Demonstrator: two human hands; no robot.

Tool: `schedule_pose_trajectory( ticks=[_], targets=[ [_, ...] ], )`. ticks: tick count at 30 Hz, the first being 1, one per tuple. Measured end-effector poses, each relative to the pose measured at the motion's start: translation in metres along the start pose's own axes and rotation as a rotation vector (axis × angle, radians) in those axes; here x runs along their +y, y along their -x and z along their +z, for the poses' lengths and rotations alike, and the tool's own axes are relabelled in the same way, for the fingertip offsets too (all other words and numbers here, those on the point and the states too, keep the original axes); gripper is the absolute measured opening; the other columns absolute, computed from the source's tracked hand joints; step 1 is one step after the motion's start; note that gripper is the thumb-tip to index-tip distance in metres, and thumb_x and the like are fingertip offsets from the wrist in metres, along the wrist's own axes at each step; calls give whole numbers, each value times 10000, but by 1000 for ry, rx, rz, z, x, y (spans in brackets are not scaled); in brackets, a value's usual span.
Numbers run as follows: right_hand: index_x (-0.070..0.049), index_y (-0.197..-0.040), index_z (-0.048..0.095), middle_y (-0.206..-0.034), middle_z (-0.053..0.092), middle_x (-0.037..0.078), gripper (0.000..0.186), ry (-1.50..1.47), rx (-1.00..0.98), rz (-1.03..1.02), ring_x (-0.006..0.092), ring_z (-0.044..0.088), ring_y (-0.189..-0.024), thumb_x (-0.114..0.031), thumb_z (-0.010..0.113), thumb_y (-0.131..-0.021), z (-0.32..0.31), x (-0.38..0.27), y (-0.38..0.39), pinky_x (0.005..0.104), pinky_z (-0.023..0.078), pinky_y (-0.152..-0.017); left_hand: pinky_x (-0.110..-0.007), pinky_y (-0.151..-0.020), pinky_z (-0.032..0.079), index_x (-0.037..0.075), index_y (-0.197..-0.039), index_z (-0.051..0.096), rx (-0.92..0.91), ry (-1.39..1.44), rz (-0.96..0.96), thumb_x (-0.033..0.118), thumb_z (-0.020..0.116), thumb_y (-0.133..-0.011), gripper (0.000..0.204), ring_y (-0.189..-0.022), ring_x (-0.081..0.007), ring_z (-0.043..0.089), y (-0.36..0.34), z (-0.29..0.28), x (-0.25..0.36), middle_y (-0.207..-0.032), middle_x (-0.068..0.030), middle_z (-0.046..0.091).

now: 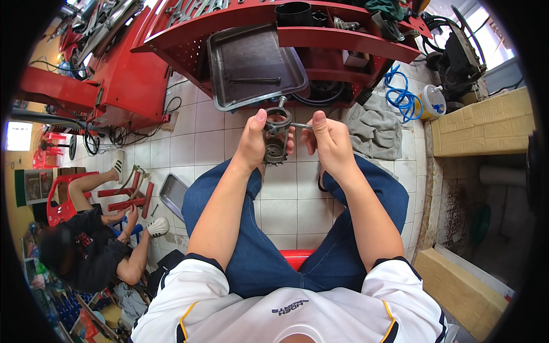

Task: The person sits on the floor and uses a wrench to tighten a bolt on a cylindrical mechanical component. They rotate the part to inspect it and continue adjusting the bolt with the tool.

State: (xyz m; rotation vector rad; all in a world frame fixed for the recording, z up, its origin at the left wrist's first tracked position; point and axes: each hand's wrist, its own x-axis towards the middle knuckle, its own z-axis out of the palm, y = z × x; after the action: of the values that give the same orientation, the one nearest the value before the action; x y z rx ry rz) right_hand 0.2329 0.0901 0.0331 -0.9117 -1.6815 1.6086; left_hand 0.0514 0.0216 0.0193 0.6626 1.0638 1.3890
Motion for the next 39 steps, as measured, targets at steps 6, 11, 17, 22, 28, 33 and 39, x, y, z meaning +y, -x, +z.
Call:
schedule_pose_trajectory(
  ticks=[6, 11, 17, 22, 28, 33, 39],
  targets=[
    [-3, -988, 647, -790, 605, -9, 350, -44, 59, -66, 59, 540, -714, -336, 567, -1060, 8, -13, -2, 219, 431, -651, -379, -635, 600, -15, -1057, 626, -10, -24, -81, 717, 302, -980, 804, -663, -237, 683, -2, 1, 1, -804, -136, 678],
    [4, -1010, 645, -860, 656, -2, 212, -96, 168, -191, 54, 570, -743, -195, 710, -977, 8, -8, -2, 217, 472, -690, -376, -637, 599, -1, -1059, 623, 60, 21, -30, 733, 326, -965, 798, -696, -229, 688, -3, 2, -4, -839, -130, 674],
    [-9, -1000, 658, -875, 684, 6, 269, -187, 192, -213, 55, 631, -783, -247, 764, -930, 10, -7, 4, 208, 489, -710, -350, -652, 601, -31, -1032, 628, -31, -10, 139, 692, 477, -937, 744, -710, -210, 699, 2, -1, -5, -822, -134, 682],
    [-2, -1033, 703, -881, 683, 8, 307, -228, 159, -127, 76, 643, -787, -295, 736, -944, 10, -3, 5, 218, 500, -727, -341, -650, 596, -39, -1021, 631, -7, -42, 126, 696, 475, -937, 756, -704, -208, 697, 3, 2, -3, -817, -131, 681],
    [21, -1156, 688, -930, 660, 35, 262, -61, 122, -227, 95, 633, -773, -196, 647, -1015, 16, -14, 2, 238, 509, -713, -324, -621, 576, -27, -1027, 638, 31, -35, 99, 695, 410, -968, 760, -670, -204, 682, -1, 6, -2, -814, -125, 678],
    [34, -1215, 609, -966, 626, 58, 245, -261, 33, -102, 94, 621, -832, -91, 628, -1005, 21, -23, 7, 246, 515, -736, -347, -630, 576, 0, -1064, 637, -7, 11, 52, 700, 366, -975, 755, -694, -222, 681, -3, 1, -7, -839, -127, 681],
    [16, -1194, 602, -1058, 633, 60, 262, -195, 74, -147, 73, 590, -799, 14, 626, -933, 7, -12, 1, 225, 486, -721, -379, -676, 593, 12, -1095, 631, 28, 79, -23, 721, 328, -968, 781, -732, -244, 687, -2, 3, -6, -851, -129, 685]
  ],
)
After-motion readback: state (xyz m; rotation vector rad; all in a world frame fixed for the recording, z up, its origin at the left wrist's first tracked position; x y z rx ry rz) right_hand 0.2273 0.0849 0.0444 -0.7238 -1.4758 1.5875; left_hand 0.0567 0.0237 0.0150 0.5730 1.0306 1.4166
